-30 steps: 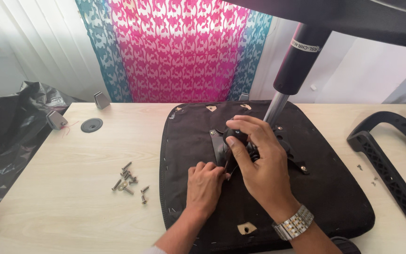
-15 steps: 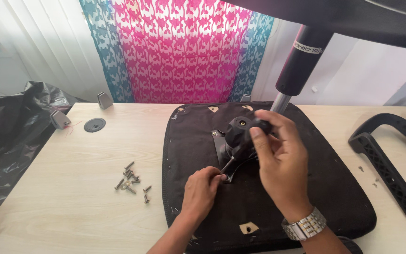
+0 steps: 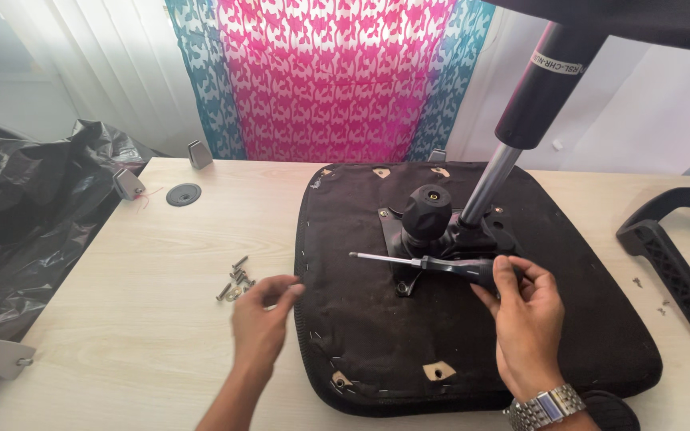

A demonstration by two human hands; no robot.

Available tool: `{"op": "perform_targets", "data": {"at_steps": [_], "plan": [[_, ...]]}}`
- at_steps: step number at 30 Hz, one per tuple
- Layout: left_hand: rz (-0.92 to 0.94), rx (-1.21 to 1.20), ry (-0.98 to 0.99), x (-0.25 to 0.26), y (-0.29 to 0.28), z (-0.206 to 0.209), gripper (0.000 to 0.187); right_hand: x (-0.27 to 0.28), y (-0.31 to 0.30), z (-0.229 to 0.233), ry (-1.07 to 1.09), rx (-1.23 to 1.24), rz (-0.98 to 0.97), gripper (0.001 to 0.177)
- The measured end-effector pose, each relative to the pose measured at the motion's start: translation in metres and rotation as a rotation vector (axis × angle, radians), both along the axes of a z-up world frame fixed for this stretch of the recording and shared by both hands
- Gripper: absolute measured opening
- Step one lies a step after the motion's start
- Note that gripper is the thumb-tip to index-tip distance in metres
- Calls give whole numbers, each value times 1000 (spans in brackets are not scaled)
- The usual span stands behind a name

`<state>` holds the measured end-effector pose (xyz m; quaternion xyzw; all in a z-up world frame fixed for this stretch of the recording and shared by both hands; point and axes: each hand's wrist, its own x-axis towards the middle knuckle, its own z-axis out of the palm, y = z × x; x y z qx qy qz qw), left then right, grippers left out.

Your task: The person assembles an office chair by attaching the seat to the gas lift mechanism. Using a screwdriver, they tighten multiple screws into the underside of the seat base, securing it to the central column. The person works methodically, moving from one screw to the next.

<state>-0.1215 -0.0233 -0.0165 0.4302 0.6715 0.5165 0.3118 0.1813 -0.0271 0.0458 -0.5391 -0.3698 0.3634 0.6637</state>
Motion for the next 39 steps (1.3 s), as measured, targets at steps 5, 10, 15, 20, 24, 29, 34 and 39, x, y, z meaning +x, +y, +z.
{"op": "perform_targets", "data": {"at_steps": [5, 10, 15, 20, 24, 29, 34, 39], "plan": [[150, -229, 113, -41, -18, -19, 17, 1, -5, -15, -63, -29, 2, 32], [113, -215, 353, -61, -28, -47, 17, 2, -7, -16, -89, -41, -7, 33], [146, -250, 287, -67, -28, -59, 17, -1, -8, -18, -114, -63, -23, 36], [115, -297, 396, -66, -25, -55, 20, -2, -7, -23, -92, -34, -9, 35], [101, -245, 410, -65, -25, -52, 34, -4, -7, -25, -105, -19, -15, 35], [69, -264, 402, -66, -28, -48, 46, -4, -12, -19, -50, 31, -56, 32], [139, -108, 438, -55, -36, -37, 49, 15, -19, -7, -43, 71, -148, 24], [44, -121, 283, -25, -18, -18, 44, 34, -26, -4, -1, 44, -179, 35]]}}
